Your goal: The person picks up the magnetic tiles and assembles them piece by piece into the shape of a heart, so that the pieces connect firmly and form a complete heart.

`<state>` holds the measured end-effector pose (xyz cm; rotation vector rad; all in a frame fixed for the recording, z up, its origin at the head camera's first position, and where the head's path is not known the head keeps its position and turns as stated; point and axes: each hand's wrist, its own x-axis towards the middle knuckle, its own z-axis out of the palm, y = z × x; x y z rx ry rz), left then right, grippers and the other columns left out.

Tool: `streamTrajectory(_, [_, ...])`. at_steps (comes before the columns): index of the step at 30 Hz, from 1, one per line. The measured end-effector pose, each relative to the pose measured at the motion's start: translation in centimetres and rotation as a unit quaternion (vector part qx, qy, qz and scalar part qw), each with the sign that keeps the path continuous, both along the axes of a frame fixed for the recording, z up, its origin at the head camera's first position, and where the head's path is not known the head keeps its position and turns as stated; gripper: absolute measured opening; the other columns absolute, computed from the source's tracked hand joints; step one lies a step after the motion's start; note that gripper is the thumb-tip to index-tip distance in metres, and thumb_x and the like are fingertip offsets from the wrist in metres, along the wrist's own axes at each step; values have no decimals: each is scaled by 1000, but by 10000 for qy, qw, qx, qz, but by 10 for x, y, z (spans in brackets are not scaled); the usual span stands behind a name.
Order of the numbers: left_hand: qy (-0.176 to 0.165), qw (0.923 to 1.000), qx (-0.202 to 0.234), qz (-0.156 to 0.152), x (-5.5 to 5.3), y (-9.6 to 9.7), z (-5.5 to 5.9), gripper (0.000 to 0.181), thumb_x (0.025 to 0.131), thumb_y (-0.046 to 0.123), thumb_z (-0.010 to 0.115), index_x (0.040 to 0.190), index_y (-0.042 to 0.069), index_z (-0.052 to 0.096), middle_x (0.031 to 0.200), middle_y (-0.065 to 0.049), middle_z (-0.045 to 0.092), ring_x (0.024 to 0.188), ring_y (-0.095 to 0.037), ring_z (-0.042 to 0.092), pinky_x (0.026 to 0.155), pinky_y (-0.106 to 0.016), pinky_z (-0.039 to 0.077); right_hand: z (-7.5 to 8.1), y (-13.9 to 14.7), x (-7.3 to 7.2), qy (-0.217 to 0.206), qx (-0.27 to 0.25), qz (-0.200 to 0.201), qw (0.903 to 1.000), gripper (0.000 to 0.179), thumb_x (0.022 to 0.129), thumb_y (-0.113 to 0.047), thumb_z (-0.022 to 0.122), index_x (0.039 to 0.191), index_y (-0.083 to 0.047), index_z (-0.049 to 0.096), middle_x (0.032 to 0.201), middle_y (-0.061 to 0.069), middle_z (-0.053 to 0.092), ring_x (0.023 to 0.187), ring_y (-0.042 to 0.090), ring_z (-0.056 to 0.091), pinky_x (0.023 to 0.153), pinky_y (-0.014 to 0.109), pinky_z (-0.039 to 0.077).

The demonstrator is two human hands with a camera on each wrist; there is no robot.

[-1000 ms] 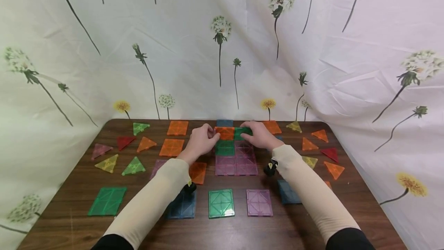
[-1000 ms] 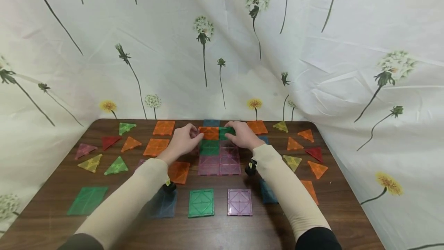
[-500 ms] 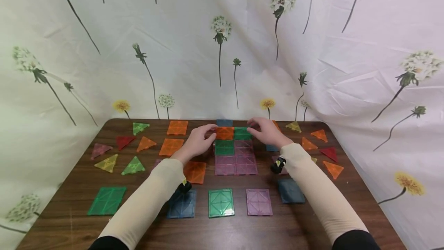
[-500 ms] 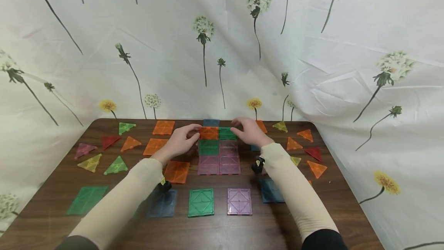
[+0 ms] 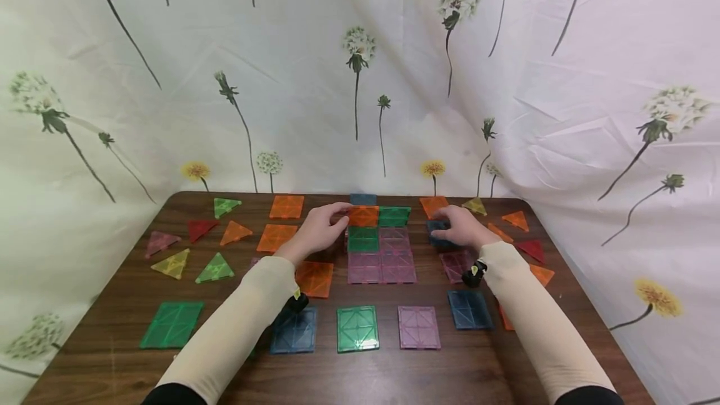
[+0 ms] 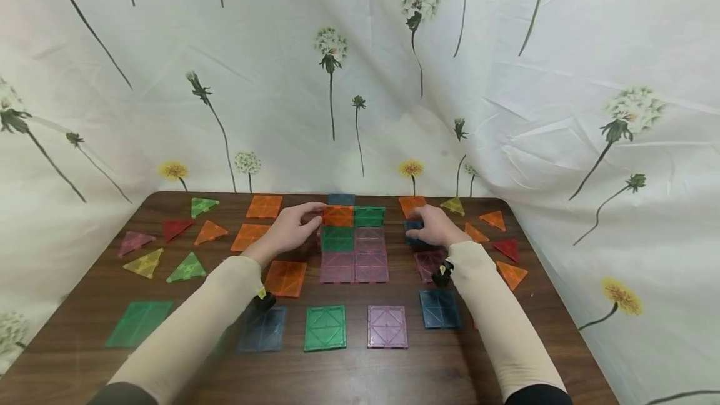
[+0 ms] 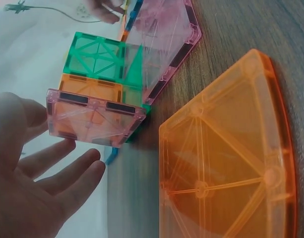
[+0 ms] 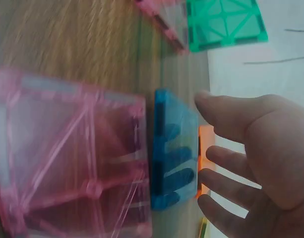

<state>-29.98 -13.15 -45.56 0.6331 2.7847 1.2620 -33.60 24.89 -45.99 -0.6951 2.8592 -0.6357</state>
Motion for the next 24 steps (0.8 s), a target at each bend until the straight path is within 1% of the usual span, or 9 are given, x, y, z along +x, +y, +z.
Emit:
streamTrajectory(3, [35, 10000, 33, -3, -1, -1, 0, 39, 110, 20, 55, 149, 13, 59, 145, -12, 63, 123, -32, 67, 104, -52, 54, -2, 3, 0, -70, 198, 12, 9998, 51, 97, -17, 77, 141, 4, 62, 137, 23, 65, 127, 42, 61, 106, 58, 49])
streamTrajectory(7, [49, 10000, 47, -24, -1, -2, -2, 40, 111, 20, 54, 150, 13, 59, 147, -12, 62, 122, -31, 67, 102, -51, 55, -2, 3, 0, -6, 421, 76, 9991, 52, 94, -15, 81, 141, 0, 63, 133, 21, 67, 120, 39, 64, 102, 57, 51])
streamTrajectory(10, [37, 10000, 39, -46, -2, -3, -2, 41, 111, 21, 55, 150, 14, 58, 148, -12, 61, 124, -31, 66, 102, -51, 55, -2, 1, 0, 14, 464, 58, 9989, 53, 93, -13, 82, 140, 0, 64, 129, 20, 68, 114, 37, 65, 98, 56, 53])
streamTrajectory(12, [29, 10000, 46, -53, -2, -3, -3, 41, 111, 21, 55, 151, 14, 58, 148, -12, 61, 124, -31, 66, 101, -51, 55, -3, 1, -1, 18, 467, 40, 9989, 53, 92, -12, 83, 140, 0, 64, 128, 20, 68, 113, 36, 64, 97, 56, 53])
streamTrajectory(15, [7, 10000, 71, -46, -2, -3, -3, 41, 110, 21, 55, 150, 14, 58, 147, -11, 62, 124, -31, 66, 102, -51, 55, -5, 0, -3, 24, 542, 29, 9985, 53, 92, -11, 83, 139, 1, 63, 129, 21, 66, 115, 37, 63, 99, 55, 52])
streamTrajectory(19, [-9, 9999, 109, -57, -3, -3, -5, 40, 110, 20, 55, 150, 14, 58, 147, -12, 61, 124, -31, 66, 103, -51, 54, -8, -1, -5, 37, 756, 35, 9971, 53, 92, -10, 82, 139, 3, 63, 134, 24, 63, 122, 39, 61, 103, 55, 50])
streamTrajectory(24, [-16, 9999, 108, -52, -3, -4, -6, 40, 111, 21, 54, 151, 14, 58, 148, -11, 61, 125, -31, 66, 104, -51, 53, -7, -5, -7, -9, 909, 42, 9959, 54, 92, -10, 83, 139, 5, 62, 138, 26, 60, 126, 41, 58, 106, 55, 49])
